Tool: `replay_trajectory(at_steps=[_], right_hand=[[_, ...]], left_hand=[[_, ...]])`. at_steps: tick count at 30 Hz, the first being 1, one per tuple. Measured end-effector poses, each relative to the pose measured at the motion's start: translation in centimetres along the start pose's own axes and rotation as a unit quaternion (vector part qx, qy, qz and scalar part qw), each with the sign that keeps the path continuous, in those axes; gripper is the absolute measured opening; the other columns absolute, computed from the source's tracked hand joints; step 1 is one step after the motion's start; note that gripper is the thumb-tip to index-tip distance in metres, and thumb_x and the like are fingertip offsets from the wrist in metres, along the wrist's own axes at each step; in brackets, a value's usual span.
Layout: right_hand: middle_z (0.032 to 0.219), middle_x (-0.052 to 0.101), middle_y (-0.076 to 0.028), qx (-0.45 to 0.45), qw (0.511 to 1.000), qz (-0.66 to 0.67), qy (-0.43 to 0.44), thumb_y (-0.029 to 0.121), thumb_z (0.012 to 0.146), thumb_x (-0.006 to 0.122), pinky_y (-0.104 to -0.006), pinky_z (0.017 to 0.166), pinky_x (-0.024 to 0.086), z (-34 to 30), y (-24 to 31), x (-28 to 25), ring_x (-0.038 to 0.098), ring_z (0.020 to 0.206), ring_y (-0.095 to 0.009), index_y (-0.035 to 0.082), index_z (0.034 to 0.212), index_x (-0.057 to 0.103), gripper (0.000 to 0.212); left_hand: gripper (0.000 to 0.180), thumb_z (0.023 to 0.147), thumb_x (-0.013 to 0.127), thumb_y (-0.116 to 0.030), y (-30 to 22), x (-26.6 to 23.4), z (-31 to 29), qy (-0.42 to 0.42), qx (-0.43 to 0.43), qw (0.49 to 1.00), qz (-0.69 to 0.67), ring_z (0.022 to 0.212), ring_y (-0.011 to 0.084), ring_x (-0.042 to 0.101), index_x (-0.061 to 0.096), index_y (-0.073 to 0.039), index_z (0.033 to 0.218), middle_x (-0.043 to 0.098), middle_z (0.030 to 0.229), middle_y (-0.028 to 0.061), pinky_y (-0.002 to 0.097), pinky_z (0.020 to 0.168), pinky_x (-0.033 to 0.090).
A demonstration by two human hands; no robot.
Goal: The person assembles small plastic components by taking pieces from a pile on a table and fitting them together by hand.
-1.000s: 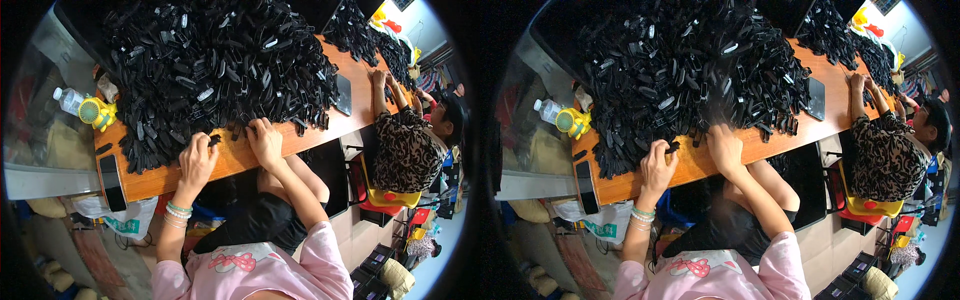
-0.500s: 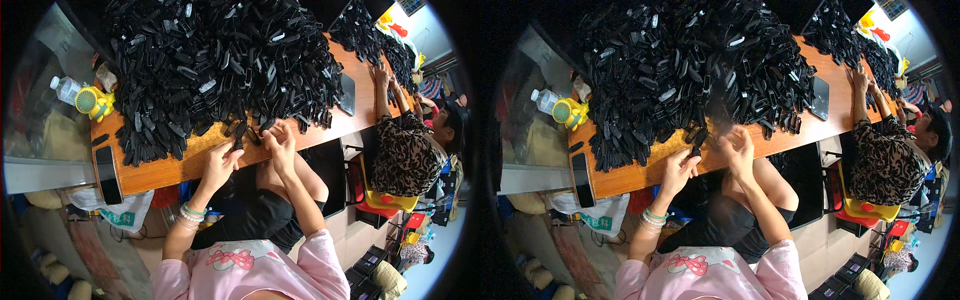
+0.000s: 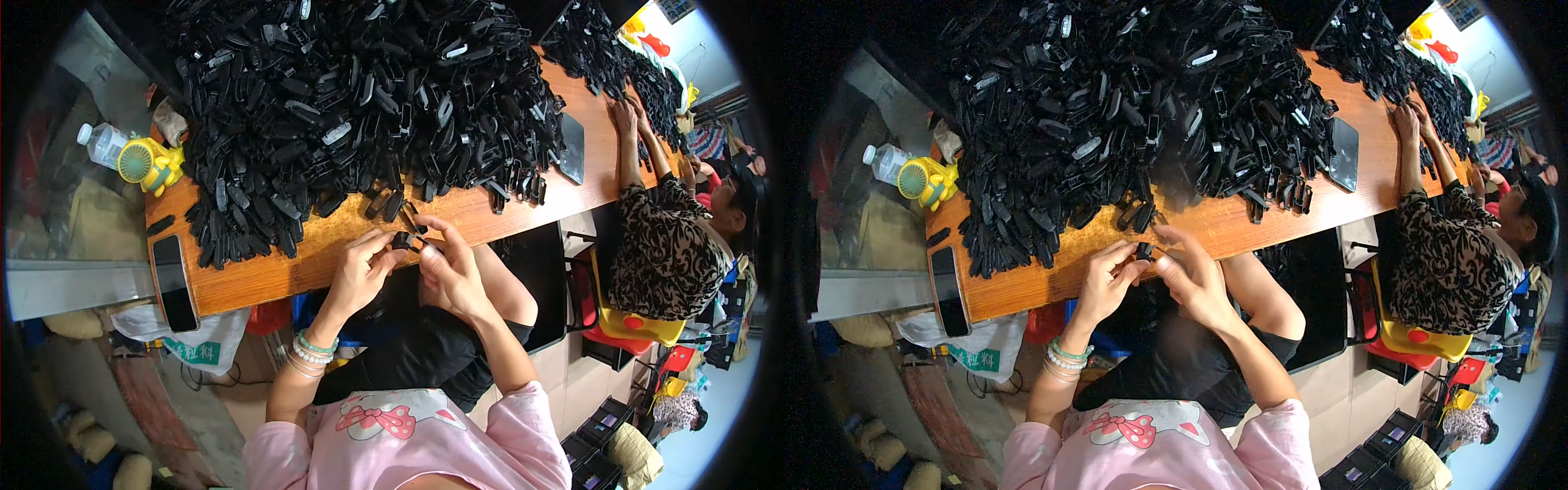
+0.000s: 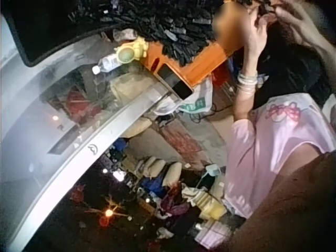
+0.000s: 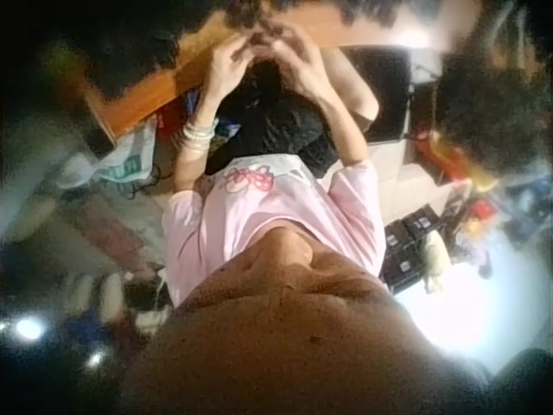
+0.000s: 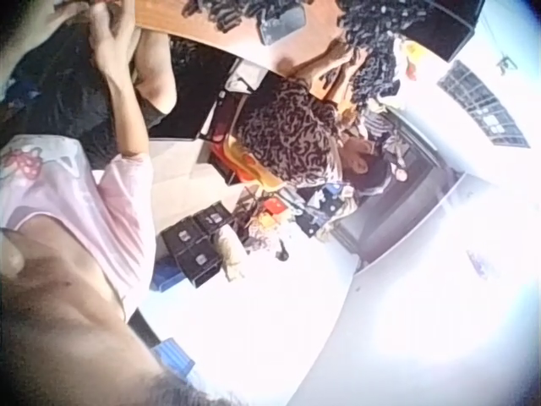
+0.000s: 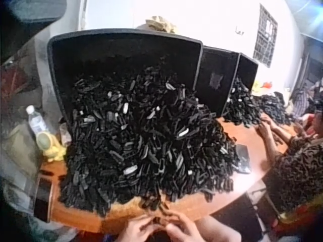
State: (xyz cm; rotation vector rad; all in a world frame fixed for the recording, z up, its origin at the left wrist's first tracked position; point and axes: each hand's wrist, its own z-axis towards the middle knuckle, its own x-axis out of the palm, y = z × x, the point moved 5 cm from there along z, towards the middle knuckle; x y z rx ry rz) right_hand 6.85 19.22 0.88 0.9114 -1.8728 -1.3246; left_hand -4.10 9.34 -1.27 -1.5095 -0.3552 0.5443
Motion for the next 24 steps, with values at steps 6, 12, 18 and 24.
replay_trajectory(at_steps=[6,12,18,24], right_hand=[[0.088,0.061,-0.005,-0.035,0.999,-0.025,0.009,0.014,0.091,0.054,-0.0243,0.060,0.044,-0.3,-0.2,-0.4,0.055,0.068,-0.012,0.000,0.117,0.052,0.030],[0.083,0.060,-0.016,-0.228,0.914,-0.335,-0.024,0.005,0.084,0.056,-0.0361,0.062,0.047,-0.8,2.2,0.4,0.061,0.071,-0.033,-0.002,0.109,0.057,0.026],[0.077,0.055,-0.017,-0.307,0.870,-0.387,0.013,-0.007,0.082,0.056,-0.0342,0.059,0.046,-1.1,3.2,0.7,0.056,0.064,-0.030,-0.007,0.114,0.052,0.033],[0.099,0.057,-0.012,-0.335,0.860,-0.383,-0.031,0.010,0.077,0.068,-0.0325,0.059,0.048,-1.7,4.2,1.6,0.060,0.068,-0.026,0.002,0.114,0.056,0.040]], left_hand=[[0.021,0.086,0.060,-0.008,-1.7,0.1,-0.2,-0.005,0.013,0.999,-0.036,0.062,0.0124,0.054,0.059,0.008,0.100,0.056,0.079,0.0093,0.0248,0.054,0.042],[0.018,0.085,0.060,-0.007,-5.0,-0.5,-0.1,-0.010,0.111,0.991,0.073,0.060,0.0234,0.054,0.058,0.009,0.093,0.054,0.075,0.0142,0.0310,0.055,0.042],[0.016,0.085,0.060,-0.007,-5.7,-0.5,-0.2,-0.012,0.120,0.989,0.089,0.059,0.0184,0.048,0.059,0.008,0.088,0.051,0.070,0.0102,0.0295,0.052,0.037],[0.023,0.087,0.059,-0.007,-4.9,0.5,-1.2,-0.085,0.058,0.994,-0.039,0.062,0.0098,0.056,0.059,0.008,0.105,0.057,0.086,0.0075,0.0197,0.051,0.043]])
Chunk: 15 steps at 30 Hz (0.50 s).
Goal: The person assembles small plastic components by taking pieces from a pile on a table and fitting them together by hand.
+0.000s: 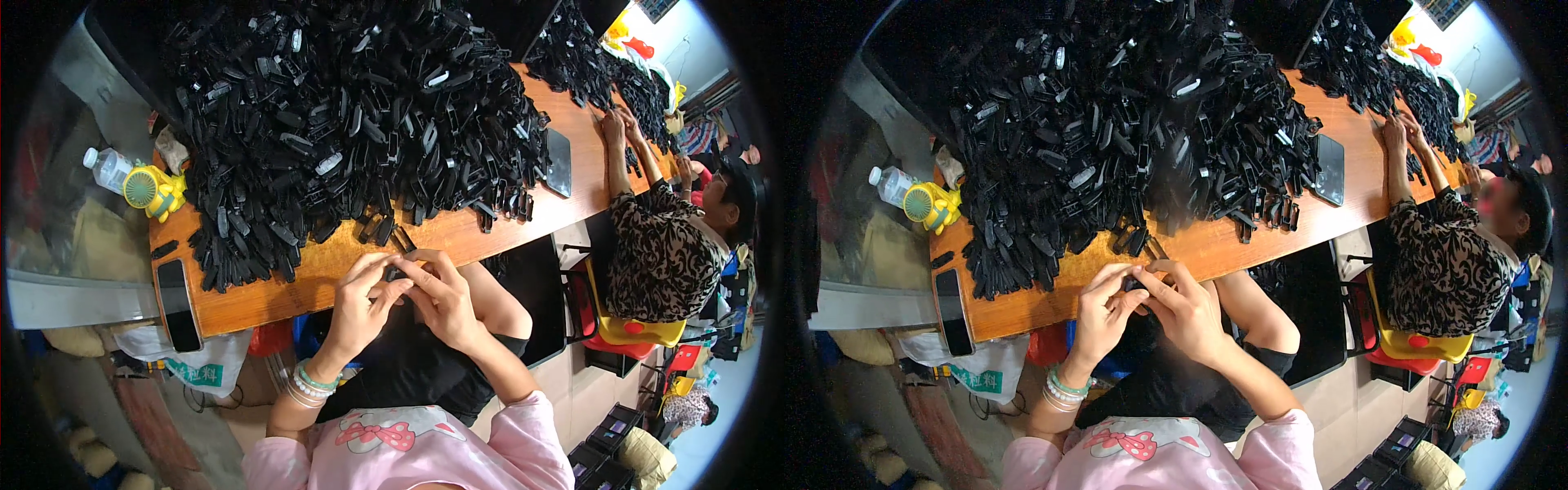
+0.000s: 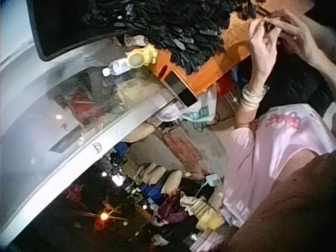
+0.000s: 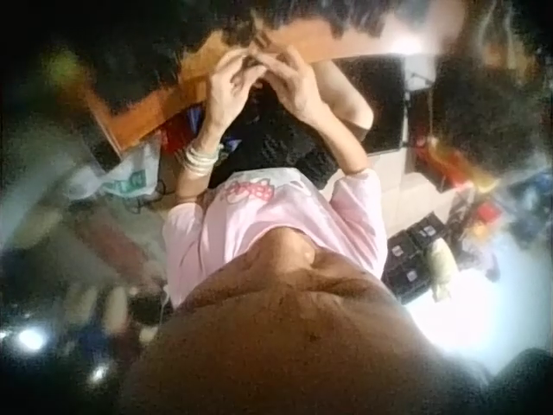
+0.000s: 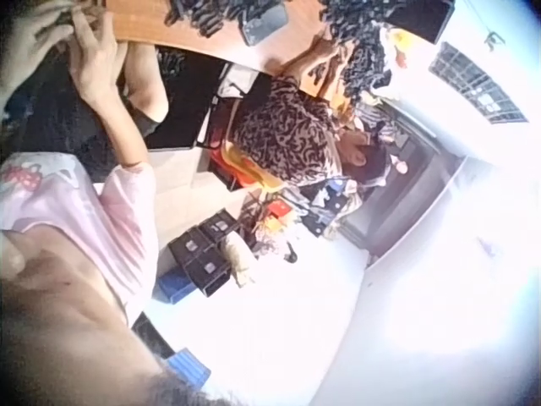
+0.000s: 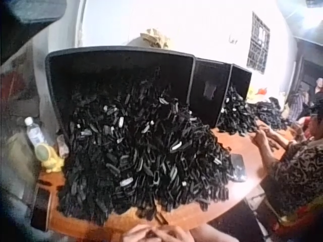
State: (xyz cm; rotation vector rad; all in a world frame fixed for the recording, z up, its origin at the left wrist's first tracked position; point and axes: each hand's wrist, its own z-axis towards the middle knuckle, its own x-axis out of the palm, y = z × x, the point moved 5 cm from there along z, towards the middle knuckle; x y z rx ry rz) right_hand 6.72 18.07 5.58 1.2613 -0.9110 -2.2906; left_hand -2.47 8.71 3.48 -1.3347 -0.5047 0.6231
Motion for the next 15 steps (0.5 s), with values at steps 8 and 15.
replay_trajectory(at_steps=[8,15], right_hand=[[0.091,0.058,-0.006,0.131,0.962,0.237,-0.025,0.003,0.070,0.075,-0.0237,0.063,0.044,-2.4,-2.0,-0.5,0.055,0.070,-0.011,-0.003,0.091,0.063,0.025],[0.081,0.055,-0.002,0.239,0.883,0.404,-0.008,0.000,0.068,0.077,-0.0232,0.065,0.042,-2.7,-1.5,-0.1,0.052,0.074,-0.009,0.000,0.088,0.066,0.023]], left_hand=[[0.026,0.083,0.060,-0.001,-0.5,-0.6,-0.8,0.116,-0.112,0.981,-0.105,0.060,0.0099,0.056,0.061,0.007,0.107,0.058,0.088,0.0075,0.0194,0.050,0.043],[0.025,0.084,0.062,-0.007,1.3,-0.4,-1.6,0.151,-0.153,0.958,-0.191,0.050,0.0061,0.050,0.063,0.000,0.108,0.058,0.082,0.0024,0.0190,0.045,0.038]])
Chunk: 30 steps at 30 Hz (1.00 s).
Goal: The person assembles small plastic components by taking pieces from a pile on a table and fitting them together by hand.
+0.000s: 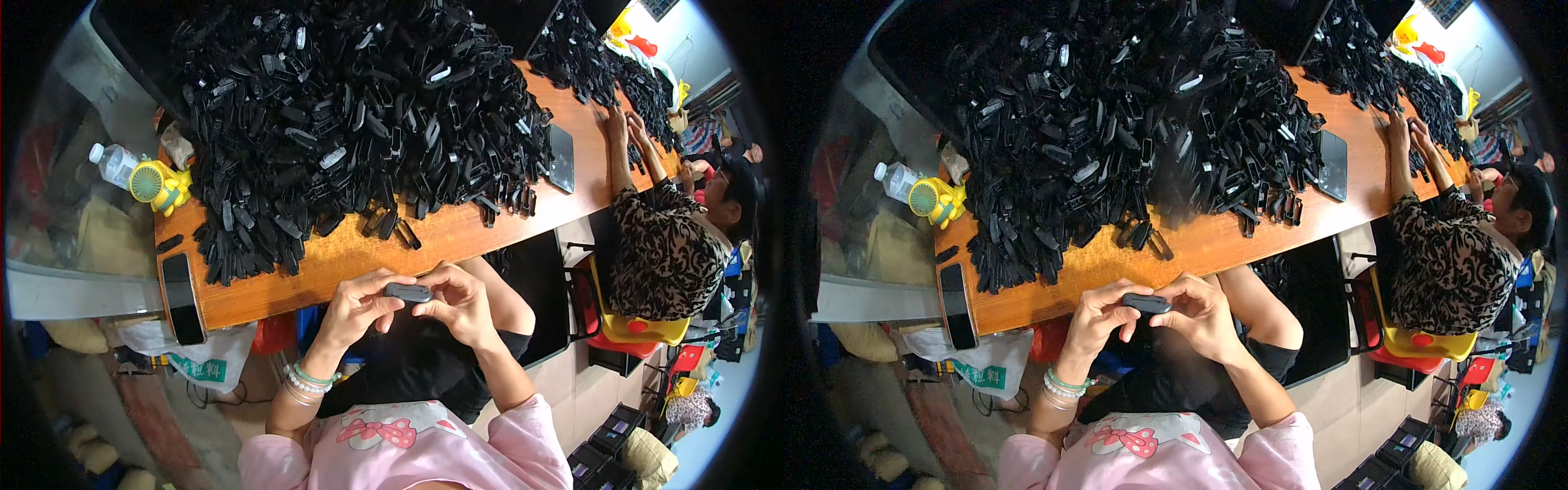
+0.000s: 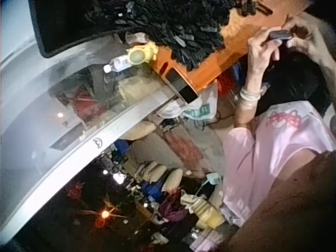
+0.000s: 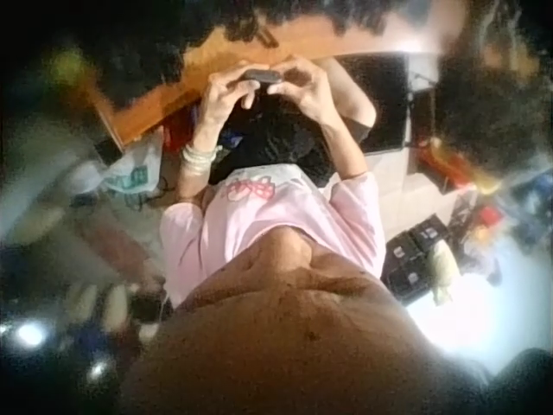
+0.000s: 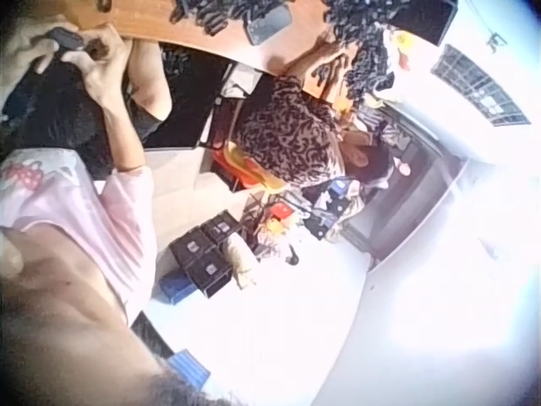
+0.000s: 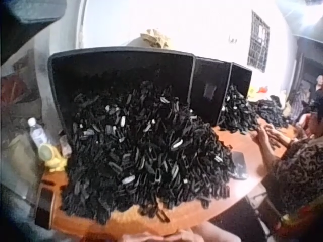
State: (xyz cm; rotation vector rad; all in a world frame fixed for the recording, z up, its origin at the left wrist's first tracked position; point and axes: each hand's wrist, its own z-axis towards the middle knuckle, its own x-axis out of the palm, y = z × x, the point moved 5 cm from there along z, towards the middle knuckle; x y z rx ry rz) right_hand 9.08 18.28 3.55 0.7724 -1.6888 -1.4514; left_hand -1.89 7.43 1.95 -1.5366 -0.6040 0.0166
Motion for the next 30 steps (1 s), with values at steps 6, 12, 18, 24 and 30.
replay_trajectory(at_steps=[6,12,18,24,30], right_hand=[[0.078,0.055,-0.001,-0.001,0.999,-0.027,-0.028,0.000,0.070,0.076,-0.0224,0.065,0.041,-0.1,-1.2,-0.5,0.051,0.072,-0.009,-0.001,0.086,0.065,0.019],[0.079,0.061,-0.004,0.113,0.962,-0.228,0.094,0.007,0.078,0.071,-0.0251,0.054,0.044,1.2,-3.2,-1.3,0.054,0.066,-0.007,-0.001,0.087,0.061,0.015],[0.078,0.053,-0.013,-0.158,0.860,-0.481,-0.069,0.009,0.072,0.070,-0.0383,0.064,0.045,5.2,-2.5,-0.7,0.055,0.071,-0.031,0.002,0.090,0.058,0.022],[0.080,0.054,-0.015,-0.207,0.813,-0.535,-0.100,0.006,0.073,0.067,-0.0374,0.066,0.045,5.1,-3.1,-2.2,0.054,0.075,-0.033,0.003,0.097,0.054,0.027],[0.088,0.060,-0.010,0.037,0.991,0.053,-0.115,0.010,0.092,0.050,-0.0294,0.061,0.049,3.8,-4.7,-4.1,0.058,0.070,-0.017,-0.002,0.113,0.051,0.024]], left_hand=[[0.025,0.085,0.062,-0.008,0.7,-0.3,0.3,0.008,-0.043,0.999,-0.023,0.049,0.0058,0.048,0.063,0.001,0.108,0.058,0.082,0.0019,0.0193,0.044,0.038],[0.020,0.087,0.058,-0.009,0.8,-2.6,2.0,-0.017,0.088,0.958,0.271,0.066,0.0160,0.058,0.063,0.002,0.103,0.060,0.086,0.0099,0.0250,0.056,0.047],[0.037,0.076,0.054,-0.004,0.3,-1.3,6.2,0.058,0.269,0.635,0.722,0.080,0.0255,0.057,0.053,0.004,0.111,0.050,0.086,0.0115,0.0319,0.061,0.051],[0.029,0.077,0.056,-0.001,1.1,-1.6,6.5,0.047,0.347,0.659,0.665,0.076,0.0247,0.059,0.053,0.009,0.104,0.052,0.087,0.0123,0.0307,0.059,0.050],[0.014,0.084,0.060,-0.003,-0.1,-3.1,4.9,-0.200,0.234,0.908,0.284,0.064,0.0094,0.056,0.048,0.000,0.092,0.061,0.106,0.0132,0.0229,0.055,0.047]])
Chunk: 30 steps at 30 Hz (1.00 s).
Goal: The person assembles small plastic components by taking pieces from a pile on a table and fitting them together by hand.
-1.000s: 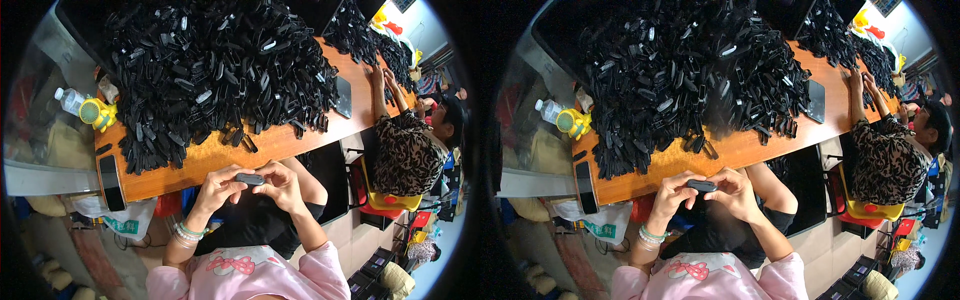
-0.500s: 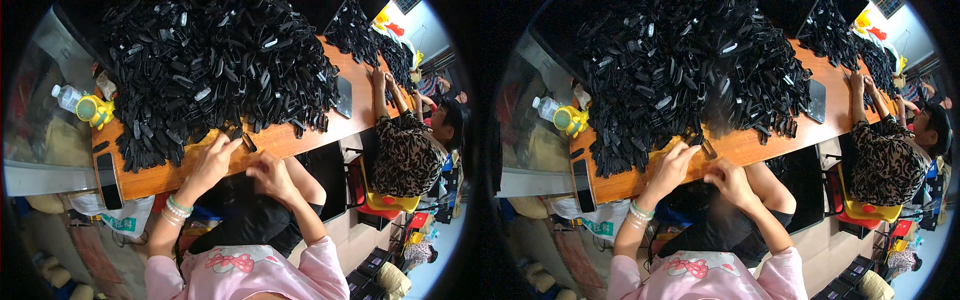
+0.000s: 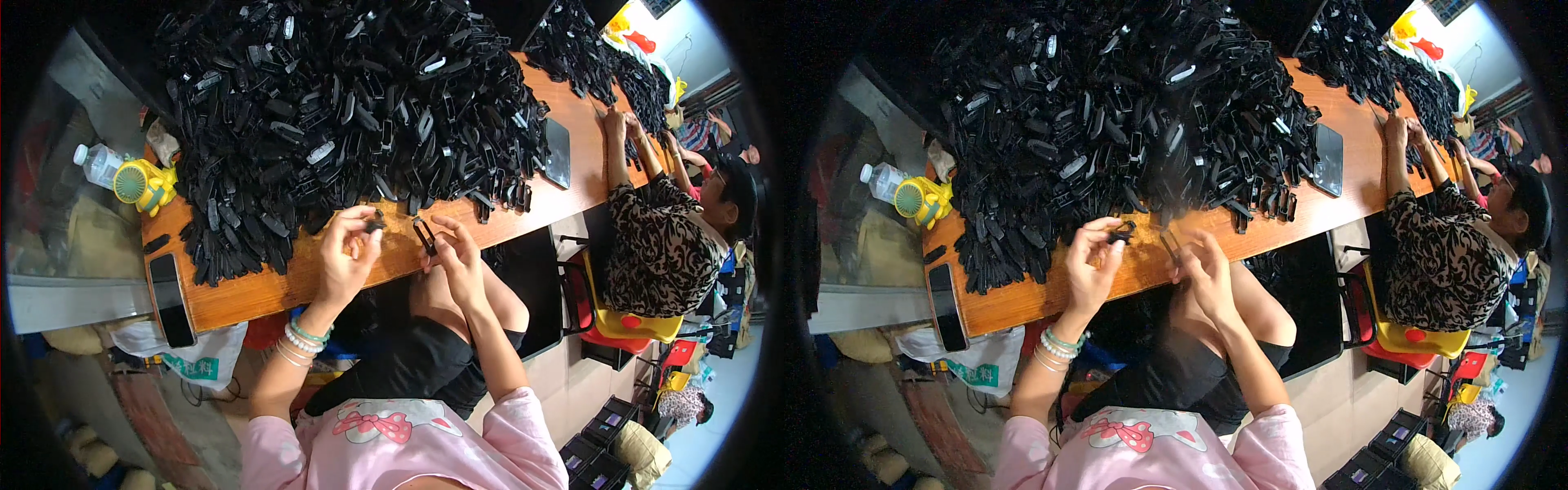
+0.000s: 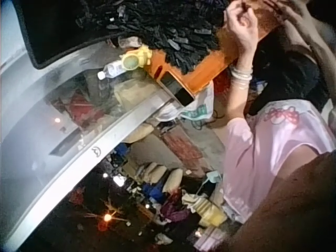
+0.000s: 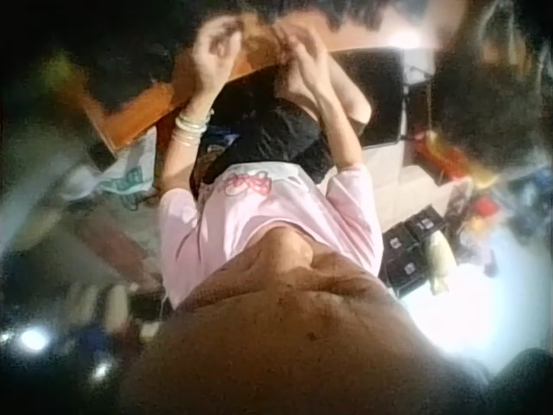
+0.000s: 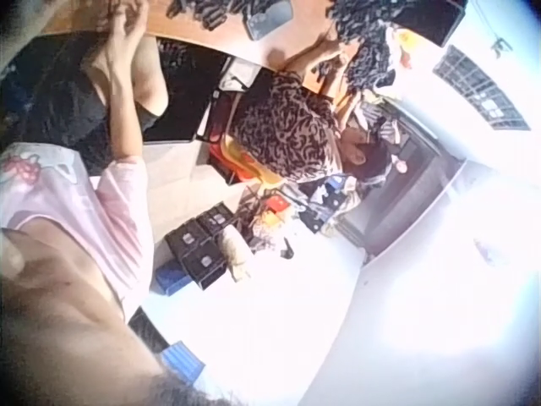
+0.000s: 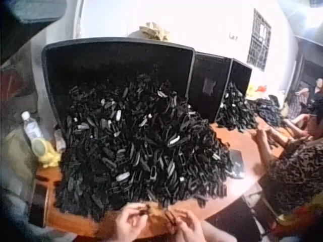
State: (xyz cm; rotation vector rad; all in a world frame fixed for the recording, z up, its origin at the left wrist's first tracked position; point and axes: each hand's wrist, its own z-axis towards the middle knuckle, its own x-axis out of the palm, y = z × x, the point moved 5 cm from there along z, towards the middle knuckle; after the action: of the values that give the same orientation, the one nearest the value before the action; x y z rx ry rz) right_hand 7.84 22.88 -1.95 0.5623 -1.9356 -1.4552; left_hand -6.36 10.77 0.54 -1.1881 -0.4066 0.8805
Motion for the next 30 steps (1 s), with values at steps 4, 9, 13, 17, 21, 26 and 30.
replay_trajectory(at_steps=[4,9,13,17,21,26,30], right_hand=[[0.091,0.060,-0.012,0.121,0.960,0.210,0.140,0.010,0.091,0.051,-0.0288,0.063,0.048,-0.7,-0.3,1.8,0.058,0.077,-0.019,-0.004,0.125,0.045,0.037],[0.096,0.058,-0.009,0.084,0.960,0.217,0.155,0.008,0.088,0.057,-0.0266,0.068,0.047,-1.6,1.3,3.8,0.056,0.077,-0.016,-0.003,0.123,0.049,0.037],[0.095,0.058,-0.006,0.050,0.975,0.106,0.188,0.004,0.087,0.059,-0.0247,0.072,0.046,-2.8,2.5,4.5,0.056,0.080,-0.012,-0.003,0.119,0.054,0.033],[0.100,0.061,-0.008,0.003,0.982,-0.029,0.187,0.007,0.089,0.058,-0.0260,0.079,0.047,-3.4,3.3,4.8,0.058,0.087,-0.012,-0.005,0.116,0.055,0.030],[0.098,0.061,-0.012,-0.084,0.966,-0.158,0.189,0.006,0.087,0.058,-0.0284,0.077,0.047,-3.4,3.9,4.8,0.060,0.085,-0.019,-0.002,0.116,0.056,0.030],[0.084,0.057,-0.016,-0.200,0.893,-0.352,0.198,-0.001,0.084,0.056,-0.0334,0.069,0.045,-3.9,4.5,5.7,0.058,0.076,-0.028,-0.004,0.117,0.053,0.034],[0.088,0.053,-0.017,-0.283,0.841,-0.415,0.199,-0.001,0.079,0.061,-0.0377,0.069,0.045,-4.9,4.6,6.3,0.054,0.078,-0.033,-0.001,0.121,0.048,0.044]], left_hand=[[0.028,0.084,0.062,-0.003,1.8,-0.5,-1.0,0.030,-0.222,0.949,-0.223,0.060,0.0079,0.058,0.045,-0.001,0.105,0.062,0.090,0.0106,0.0197,0.051,0.046],[0.031,0.082,0.064,-0.002,-0.3,-0.6,-2.9,0.172,-0.233,0.933,-0.215,0.066,0.0085,0.059,0.055,0.003,0.111,0.060,0.081,0.0041,0.0206,0.059,0.048],[0.028,0.084,0.062,-0.002,-1.5,-1.1,-3.6,0.192,-0.230,0.937,-0.182,0.064,0.0073,0.058,0.055,0.003,0.111,0.061,0.082,0.0043,0.0196,0.052,0.045],[0.033,0.085,0.059,-0.001,-2.8,-1.3,-3.9,0.204,-0.180,0.949,-0.162,0.059,0.0080,0.056,0.051,0.001,0.117,0.059,0.080,0.0041,0.0204,0.050,0.045],[0.026,0.083,0.063,-0.003,-3.6,-1.7,-3.6,0.180,-0.140,0.971,-0.072,0.058,0.0097,0.055,0.057,0.005,0.107,0.055,0.074,0.0066,0.0233,0.052,0.044],[0.020,0.081,0.063,-0.003,-4.9,-2.4,-2.9,0.185,-0.042,0.982,0.022,0.059,0.0200,0.055,0.058,0.009,0.095,0.053,0.074,0.0132,0.0300,0.054,0.043],[0.016,0.081,0.062,-0.002,-6.7,-2.8,-2.5,0.177,0.007,0.982,0.060,0.060,0.0299,0.054,0.057,0.010,0.089,0.054,0.075,0.0174,0.0340,0.054,0.042]])
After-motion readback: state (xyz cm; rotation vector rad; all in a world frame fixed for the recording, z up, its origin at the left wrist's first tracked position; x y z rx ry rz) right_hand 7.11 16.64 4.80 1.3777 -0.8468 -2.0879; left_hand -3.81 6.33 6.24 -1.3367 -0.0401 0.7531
